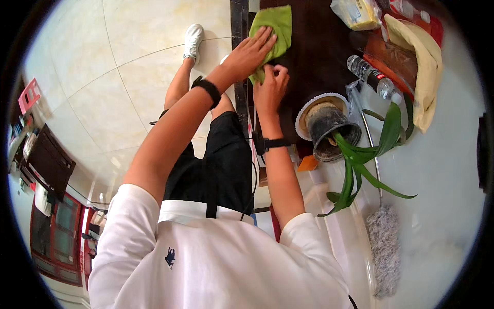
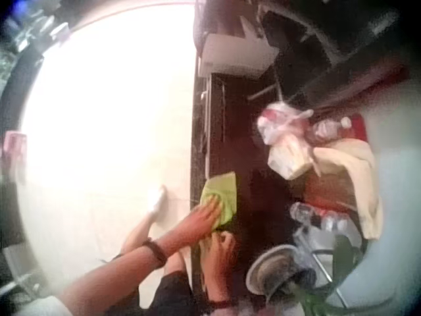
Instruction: The person wipes a table, a white surface near a wall, a plant pot, and the headboard of a bed with a cloth.
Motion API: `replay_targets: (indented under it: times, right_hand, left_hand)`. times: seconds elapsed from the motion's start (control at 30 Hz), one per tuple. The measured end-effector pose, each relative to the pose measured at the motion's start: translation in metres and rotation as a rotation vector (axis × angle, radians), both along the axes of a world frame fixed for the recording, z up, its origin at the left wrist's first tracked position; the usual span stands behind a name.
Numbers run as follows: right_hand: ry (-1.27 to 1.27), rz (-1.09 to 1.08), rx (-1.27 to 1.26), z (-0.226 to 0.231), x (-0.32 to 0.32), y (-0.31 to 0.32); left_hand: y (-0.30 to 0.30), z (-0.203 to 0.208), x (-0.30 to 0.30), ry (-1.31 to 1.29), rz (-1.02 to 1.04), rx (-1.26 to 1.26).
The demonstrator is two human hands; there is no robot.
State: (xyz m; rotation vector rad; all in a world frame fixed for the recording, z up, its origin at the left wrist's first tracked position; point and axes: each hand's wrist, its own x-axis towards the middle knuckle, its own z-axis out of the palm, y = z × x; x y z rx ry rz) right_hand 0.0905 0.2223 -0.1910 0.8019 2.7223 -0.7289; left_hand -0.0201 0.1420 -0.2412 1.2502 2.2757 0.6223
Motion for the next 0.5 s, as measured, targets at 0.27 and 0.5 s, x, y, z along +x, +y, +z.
replay_targets:
  times: [0.27, 0.5]
  right_hand:
    - [0.189, -0.061, -0.016, -0.012, -0.012, 0.013]
    - [-0.072, -0.093, -0.094, 0.000, 0.069, -0.019]
  left_hand:
    - [0.029, 0.016, -0.012, -0.998, 0.617, 0.394]
    - [-0.006, 0.001, 0.070, -1.257, 0.687, 0.140]
